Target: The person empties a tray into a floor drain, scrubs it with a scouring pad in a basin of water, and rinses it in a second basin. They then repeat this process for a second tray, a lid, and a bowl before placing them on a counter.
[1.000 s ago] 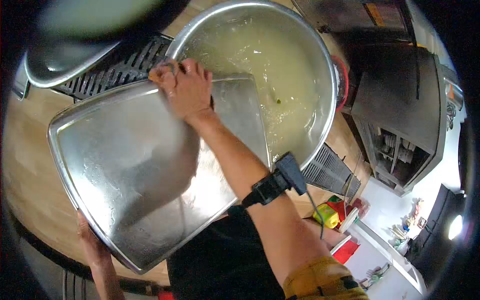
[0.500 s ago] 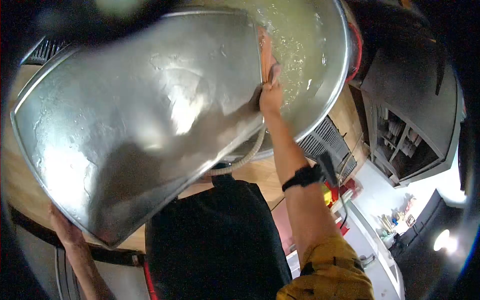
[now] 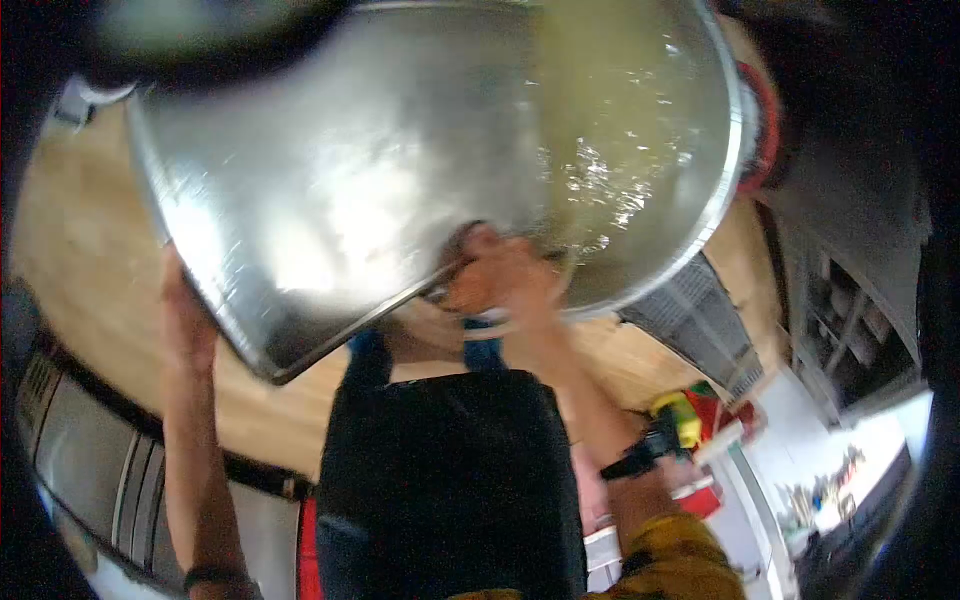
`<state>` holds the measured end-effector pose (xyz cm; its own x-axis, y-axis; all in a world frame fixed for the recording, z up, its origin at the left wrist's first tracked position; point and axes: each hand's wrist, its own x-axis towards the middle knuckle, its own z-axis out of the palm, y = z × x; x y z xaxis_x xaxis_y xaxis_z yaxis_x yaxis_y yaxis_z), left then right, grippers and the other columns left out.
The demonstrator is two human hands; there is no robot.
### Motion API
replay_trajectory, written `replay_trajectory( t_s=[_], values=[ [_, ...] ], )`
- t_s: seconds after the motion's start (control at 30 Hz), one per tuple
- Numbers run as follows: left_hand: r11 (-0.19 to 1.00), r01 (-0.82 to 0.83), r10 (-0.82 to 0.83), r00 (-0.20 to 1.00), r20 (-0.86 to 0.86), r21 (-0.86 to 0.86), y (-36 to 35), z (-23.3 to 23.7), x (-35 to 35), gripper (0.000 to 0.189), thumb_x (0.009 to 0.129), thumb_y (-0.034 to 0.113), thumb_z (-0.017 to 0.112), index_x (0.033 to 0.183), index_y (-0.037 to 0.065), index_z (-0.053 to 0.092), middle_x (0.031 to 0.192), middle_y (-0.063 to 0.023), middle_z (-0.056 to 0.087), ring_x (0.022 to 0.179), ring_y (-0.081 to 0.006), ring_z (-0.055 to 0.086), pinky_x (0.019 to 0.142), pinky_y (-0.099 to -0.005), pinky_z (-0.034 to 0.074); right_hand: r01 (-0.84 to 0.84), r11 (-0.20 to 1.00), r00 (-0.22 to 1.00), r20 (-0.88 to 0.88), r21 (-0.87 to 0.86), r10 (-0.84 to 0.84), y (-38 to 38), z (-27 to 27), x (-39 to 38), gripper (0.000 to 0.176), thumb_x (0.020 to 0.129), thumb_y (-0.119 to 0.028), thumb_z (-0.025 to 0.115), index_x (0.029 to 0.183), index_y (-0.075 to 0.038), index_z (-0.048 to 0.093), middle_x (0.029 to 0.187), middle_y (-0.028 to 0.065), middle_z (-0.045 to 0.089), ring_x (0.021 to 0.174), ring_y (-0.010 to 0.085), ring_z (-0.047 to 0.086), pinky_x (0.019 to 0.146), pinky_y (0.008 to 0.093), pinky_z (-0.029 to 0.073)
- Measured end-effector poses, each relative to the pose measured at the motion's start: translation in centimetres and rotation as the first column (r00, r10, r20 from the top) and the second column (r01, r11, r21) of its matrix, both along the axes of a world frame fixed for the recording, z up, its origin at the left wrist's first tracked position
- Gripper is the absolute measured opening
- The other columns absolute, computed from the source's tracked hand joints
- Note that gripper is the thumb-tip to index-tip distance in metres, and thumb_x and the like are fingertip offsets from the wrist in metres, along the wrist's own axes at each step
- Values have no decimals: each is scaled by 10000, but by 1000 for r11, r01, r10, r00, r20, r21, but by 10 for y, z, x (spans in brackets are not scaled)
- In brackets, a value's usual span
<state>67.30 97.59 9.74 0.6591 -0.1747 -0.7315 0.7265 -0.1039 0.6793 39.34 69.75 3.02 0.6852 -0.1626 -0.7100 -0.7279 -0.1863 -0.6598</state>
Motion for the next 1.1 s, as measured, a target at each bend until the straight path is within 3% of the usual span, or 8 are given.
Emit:
replay_trajectory(
  t_s=[0.17, 0.37, 0.43, 0.53, 0.57, 0.7, 0.83, 1.1],
  values=[
    [992, -121, 121, 993, 17, 35, 11, 0, 4, 654, 900, 548, 388, 1318, 45, 384, 1306, -74, 450, 1227, -214, 379, 1027, -404, 274, 490, 817, 827, 133, 305, -546, -138, -87, -45, 492, 832, -299, 500, 1148, 77, 533, 1015, 222, 619, 879, 251, 636, 806, 309, 514],
    [971, -54, 27, 993, -118, -233, 35, 2, -4, 708, 906, 596, 267, 1244, 6, 463, 1250, -108, 516, 1174, -238, 451, 1004, -389, 317, 379, 904, 919, 192, -199, -343, -57, -6, -4, 252, 893, -181, 489, 1008, -14, 640, 994, 88, 652, 857, 173, 607, 782, 303, 466],
    [987, 97, -91, 995, 52, -132, 34, 2, -12, 759, 895, 624, 236, 1248, -12, 452, 1258, -122, 511, 1156, -248, 473, 995, -383, 340, 387, 920, 894, 224, 53, -389, -17, 53, 5, 305, 876, -152, 512, 1136, -5, 577, 1119, 71, 600, 1019, 169, 544, 903, 305, 406],
    [896, -295, 194, 932, -306, -332, 3, 44, -20, 790, 883, 647, 220, 1237, -18, 459, 1202, -135, 548, 1099, -240, 517, 983, -382, 356, 506, 773, 791, 151, 382, -593, 55, 174, 54, 358, 878, -181, 558, 1190, -7, 537, 1233, 100, 492, 1067, 183, 497, 903, 294, 394],
    [878, -283, 163, 935, -316, -386, -16, 72, -5, 796, 884, 648, 205, 1223, -23, 470, 1168, -140, 567, 1066, -231, 538, 978, -381, 364, 312, 846, 766, 413, 432, -493, 86, 172, 67, 322, 874, -157, 563, 1152, 3, 541, 1170, 106, 512, 1069, 217, 495, 919, 306, 377],
    [884, -178, 53, 957, -285, -433, -31, 113, -16, 541, 911, 502, 350, 1186, 65, 510, 1126, -94, 568, 1046, -234, 529, 939, -379, 397, 79, 883, 759, 602, -463, 248, 132, 236, 174, 230, 769, -87, 594, 997, -93, 628, 1222, 153, 471, 1058, 334, 495, 892, 391, 415],
    [853, -69, -84, 960, -267, -517, -79, 153, -4, 802, 879, 654, 233, 1311, -9, 365, 1306, -132, 451, 1194, -234, 431, 1019, -359, 325, 184, 649, 846, 455, -738, 278, 85, 247, 251, 125, 764, -158, 601, 886, -140, 624, 1194, 118, 470, 1031, 344, 485, 882, 457, 379],
    [894, -67, -14, 984, -178, -443, -122, 151, 5, 200, 940, 235, 486, 1023, 63, 546, 880, 4, 575, 737, -64, 511, 629, -220, 426, 470, 634, 791, 612, -615, 8, -5, 205, 351, 300, 863, -374, 498, 1096, -229, 621, 1203, 109, 470, 1114, 311, 440, 936, 417, 366]
  ],
)
